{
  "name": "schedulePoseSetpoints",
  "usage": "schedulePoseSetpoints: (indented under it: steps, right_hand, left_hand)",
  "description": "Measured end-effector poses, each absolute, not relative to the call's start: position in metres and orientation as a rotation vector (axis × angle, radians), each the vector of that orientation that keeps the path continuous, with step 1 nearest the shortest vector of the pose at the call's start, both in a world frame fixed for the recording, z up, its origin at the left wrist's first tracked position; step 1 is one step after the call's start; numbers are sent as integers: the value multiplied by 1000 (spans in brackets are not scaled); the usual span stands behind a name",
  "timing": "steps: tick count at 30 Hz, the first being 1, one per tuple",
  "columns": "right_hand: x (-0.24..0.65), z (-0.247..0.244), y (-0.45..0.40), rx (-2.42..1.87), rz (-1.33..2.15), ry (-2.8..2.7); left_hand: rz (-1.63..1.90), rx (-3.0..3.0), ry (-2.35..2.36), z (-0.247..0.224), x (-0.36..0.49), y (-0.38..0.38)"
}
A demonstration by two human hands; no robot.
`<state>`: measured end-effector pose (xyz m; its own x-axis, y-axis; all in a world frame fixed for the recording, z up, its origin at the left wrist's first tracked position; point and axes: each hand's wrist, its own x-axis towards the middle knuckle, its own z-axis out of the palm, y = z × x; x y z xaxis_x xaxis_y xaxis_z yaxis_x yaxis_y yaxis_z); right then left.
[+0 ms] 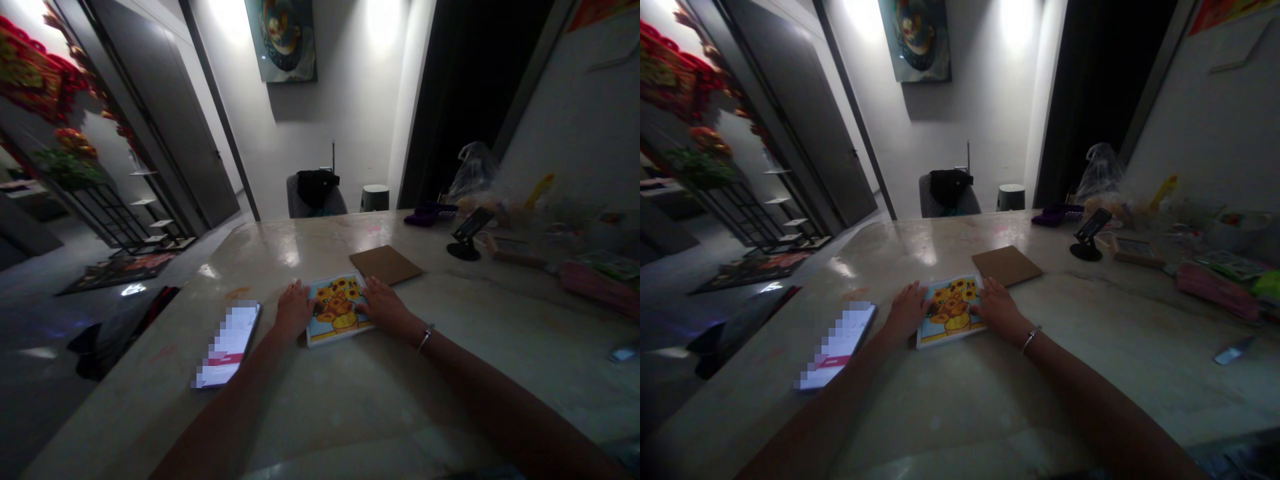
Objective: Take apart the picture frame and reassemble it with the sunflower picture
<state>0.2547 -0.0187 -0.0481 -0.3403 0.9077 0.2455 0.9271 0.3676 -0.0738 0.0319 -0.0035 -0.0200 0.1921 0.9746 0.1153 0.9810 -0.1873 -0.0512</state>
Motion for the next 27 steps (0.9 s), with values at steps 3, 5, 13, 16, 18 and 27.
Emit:
schedulePoseSetpoints:
  steps: [3, 5, 13, 16, 18, 27]
  right_hand:
    - [250, -45, -23, -1586, -78, -2411]
    - [246, -43, -26, -1534, -45, -2444]
    - [246, -45, -26, -1614, -2, -2370]
    - [247, -45, -26, -1581, 10, -2372]
    - [246, -44, -27, -1559, 0, -2380]
    - [242, -36, -33, -1511, 32, -2442]
  left_hand:
    - [-82, -2343, -1919, -20, 33, -3]
    - [-97, -2355, -1917, -20, 32, -3]
    - [-176, -2406, -1880, -22, 28, -2]
    - [-191, -2439, -1873, -24, 27, -1]
    - [-186, -2458, -1875, -25, 26, 0]
    - [-81, -2497, -1902, -21, 30, -4]
